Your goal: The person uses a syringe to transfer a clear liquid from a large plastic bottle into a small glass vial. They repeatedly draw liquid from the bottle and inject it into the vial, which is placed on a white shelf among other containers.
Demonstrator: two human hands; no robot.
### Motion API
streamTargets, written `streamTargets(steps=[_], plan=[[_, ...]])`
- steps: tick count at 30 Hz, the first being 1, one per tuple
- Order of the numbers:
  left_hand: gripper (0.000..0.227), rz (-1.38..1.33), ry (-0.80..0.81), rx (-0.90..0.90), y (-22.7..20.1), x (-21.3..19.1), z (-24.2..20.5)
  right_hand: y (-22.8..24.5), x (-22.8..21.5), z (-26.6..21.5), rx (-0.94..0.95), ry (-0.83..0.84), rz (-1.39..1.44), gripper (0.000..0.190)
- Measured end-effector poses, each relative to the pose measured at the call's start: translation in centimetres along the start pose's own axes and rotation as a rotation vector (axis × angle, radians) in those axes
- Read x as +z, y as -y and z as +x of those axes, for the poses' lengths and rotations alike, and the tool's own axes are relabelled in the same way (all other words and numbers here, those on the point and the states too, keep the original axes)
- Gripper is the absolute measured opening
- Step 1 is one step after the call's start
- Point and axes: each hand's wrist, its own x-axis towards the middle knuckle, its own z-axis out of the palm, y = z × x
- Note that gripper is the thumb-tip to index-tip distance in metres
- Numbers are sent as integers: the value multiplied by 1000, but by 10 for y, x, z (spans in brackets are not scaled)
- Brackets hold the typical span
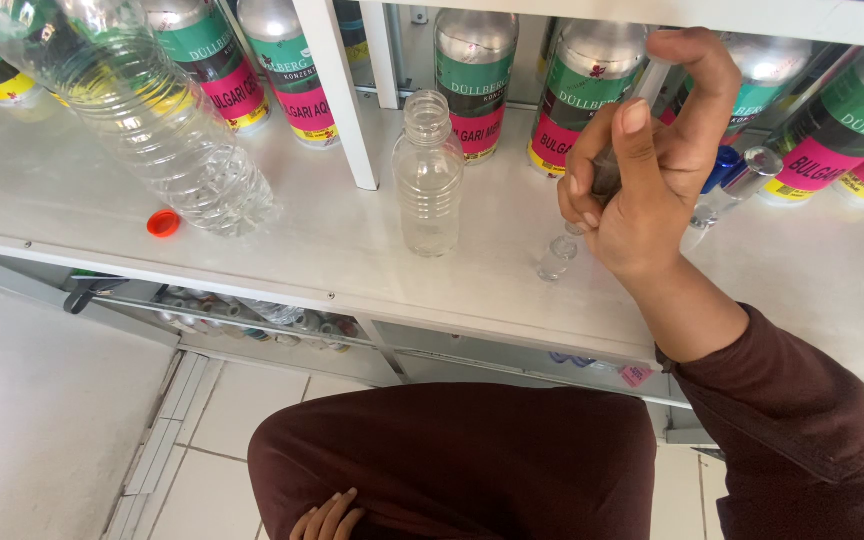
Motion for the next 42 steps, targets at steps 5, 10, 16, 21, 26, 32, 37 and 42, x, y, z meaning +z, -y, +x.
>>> streamTargets(steps=[5,10,16,21,26,32,37,42], plan=[[46,-16,1,-13,-1,-1,2,-3,-4,2,-13,-6,-2,32],[51,-38,3,-15,-1,-2,1,8,3,5,-42,8,-20,34],[51,-33,-31,-15,-1,1,0,11,6,6,-6,1,-64,39],[52,-26,17,-8,2,0,-5,0,-1,-1,80,-61,87,44],[51,-26,-35,-44,-5,0,2,-2,-3,0,88,-63,91,45],[43,-2,-42,-17,-2,4,0,2,-1,2,96,-62,99,46],[39,30,-54,44,7,14,-5,6,-1,7,107,-36,95,48],[21,-58,59,-67,3,4,5,9,1,9,146,-44,97,49]])
